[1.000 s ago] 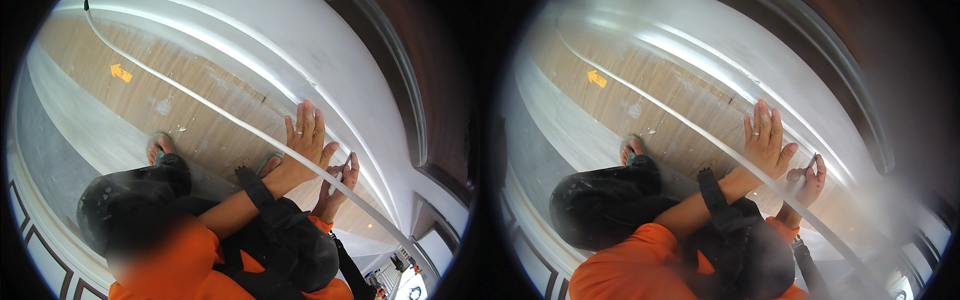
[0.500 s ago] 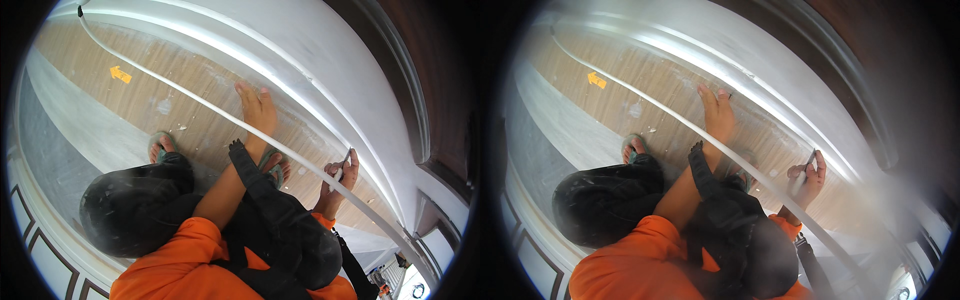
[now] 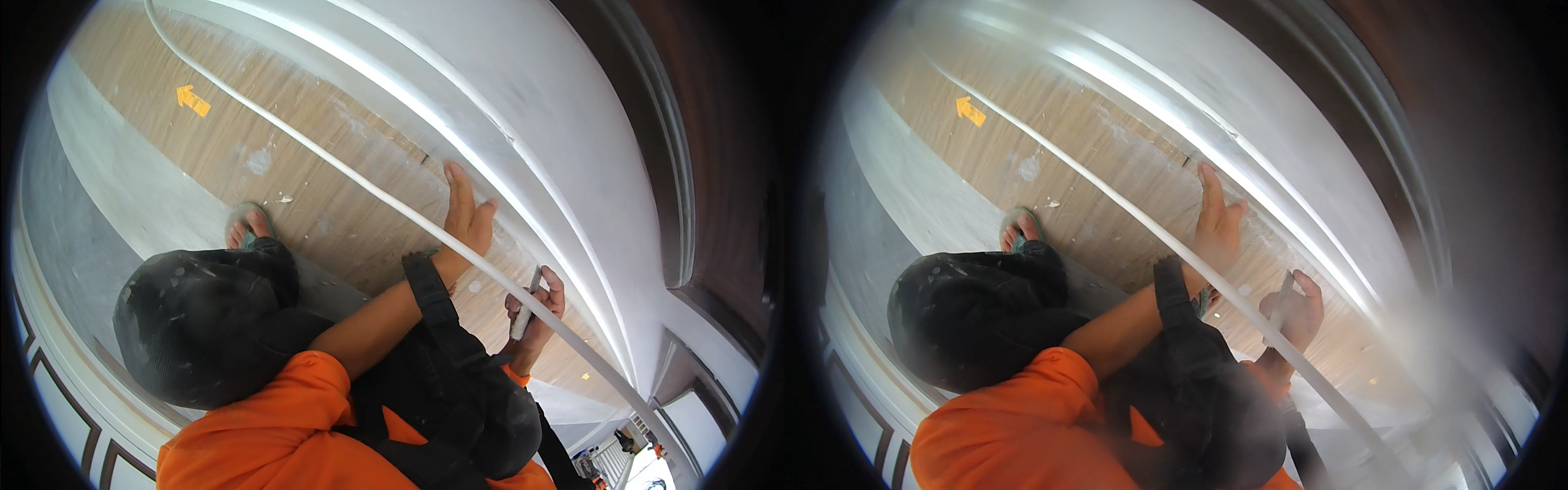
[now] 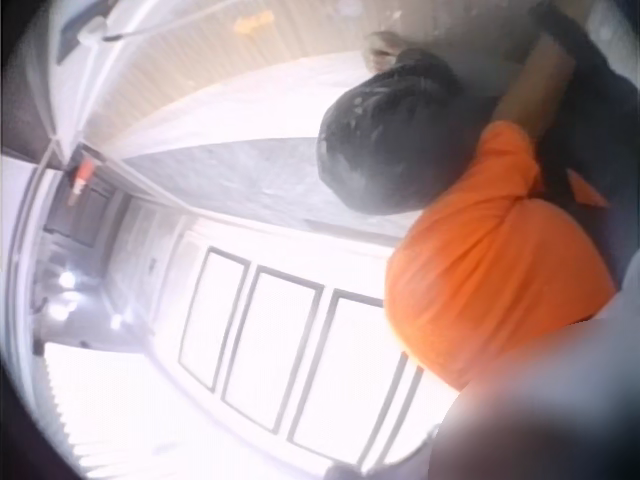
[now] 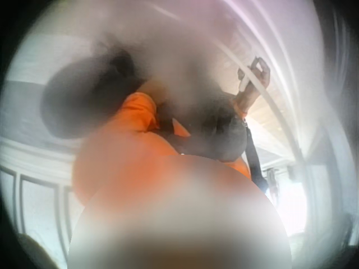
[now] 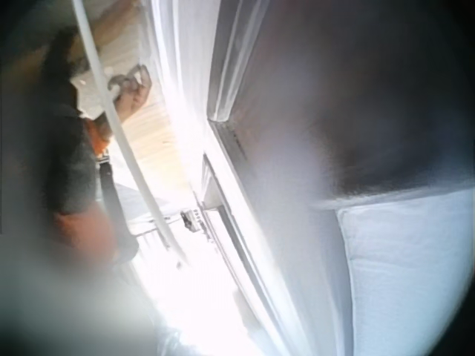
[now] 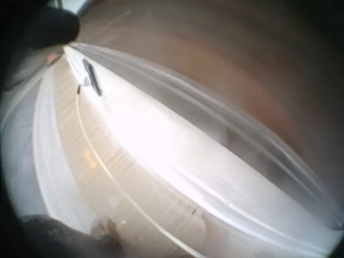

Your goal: The person secures a white cable to a wall using a utility knife to make small incisions. They press the cable into the wall surface and use the knife to fasten it in place along a vertical line.

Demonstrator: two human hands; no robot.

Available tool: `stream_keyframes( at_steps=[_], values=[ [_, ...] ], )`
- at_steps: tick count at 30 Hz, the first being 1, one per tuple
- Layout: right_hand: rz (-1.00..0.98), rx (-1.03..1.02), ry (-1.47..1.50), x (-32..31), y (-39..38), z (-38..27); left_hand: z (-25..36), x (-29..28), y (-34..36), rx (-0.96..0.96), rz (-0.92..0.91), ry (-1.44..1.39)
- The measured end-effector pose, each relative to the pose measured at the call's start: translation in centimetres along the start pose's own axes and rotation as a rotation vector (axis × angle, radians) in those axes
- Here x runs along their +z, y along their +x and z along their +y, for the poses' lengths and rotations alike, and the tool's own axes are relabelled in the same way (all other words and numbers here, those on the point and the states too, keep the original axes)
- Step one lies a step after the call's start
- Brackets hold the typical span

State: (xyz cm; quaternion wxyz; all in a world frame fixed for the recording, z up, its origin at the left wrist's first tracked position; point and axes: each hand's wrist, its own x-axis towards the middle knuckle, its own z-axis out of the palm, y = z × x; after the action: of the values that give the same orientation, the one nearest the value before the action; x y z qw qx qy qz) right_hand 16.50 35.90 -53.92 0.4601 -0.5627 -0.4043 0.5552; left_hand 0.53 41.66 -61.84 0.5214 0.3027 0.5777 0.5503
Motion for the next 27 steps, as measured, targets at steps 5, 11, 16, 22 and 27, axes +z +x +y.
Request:
stream_keyframes(
  at_steps=[5, 11, 16, 22, 27],
  values=[
    [-0.031, -0.043, 0.036, -0.3, -0.2, 0.0, 0.9, -1.1, 2.5, -0.002, 0.161, -0.062],
    [-0.040, -0.046, 0.042, -0.2, 0.0, -0.3, -0.6, 0.1, 1.4, -0.019, 0.033, -0.019],
    [-0.033, -0.049, 0.047, 0.5, 0.0, -0.1, -1.9, 1.2, -0.5, -0.146, -0.047, 0.381],
    [-0.027, -0.061, 0.064, 0.5, -0.1, -0.3, 0.3, 0.1, 2.1, -0.355, 0.057, 0.030],
    [-0.042, -0.066, 0.041, 0.6, 0.2, -0.5, 0.2, -2.3, 4.0, -0.426, 0.058, -0.078]
  ],
)
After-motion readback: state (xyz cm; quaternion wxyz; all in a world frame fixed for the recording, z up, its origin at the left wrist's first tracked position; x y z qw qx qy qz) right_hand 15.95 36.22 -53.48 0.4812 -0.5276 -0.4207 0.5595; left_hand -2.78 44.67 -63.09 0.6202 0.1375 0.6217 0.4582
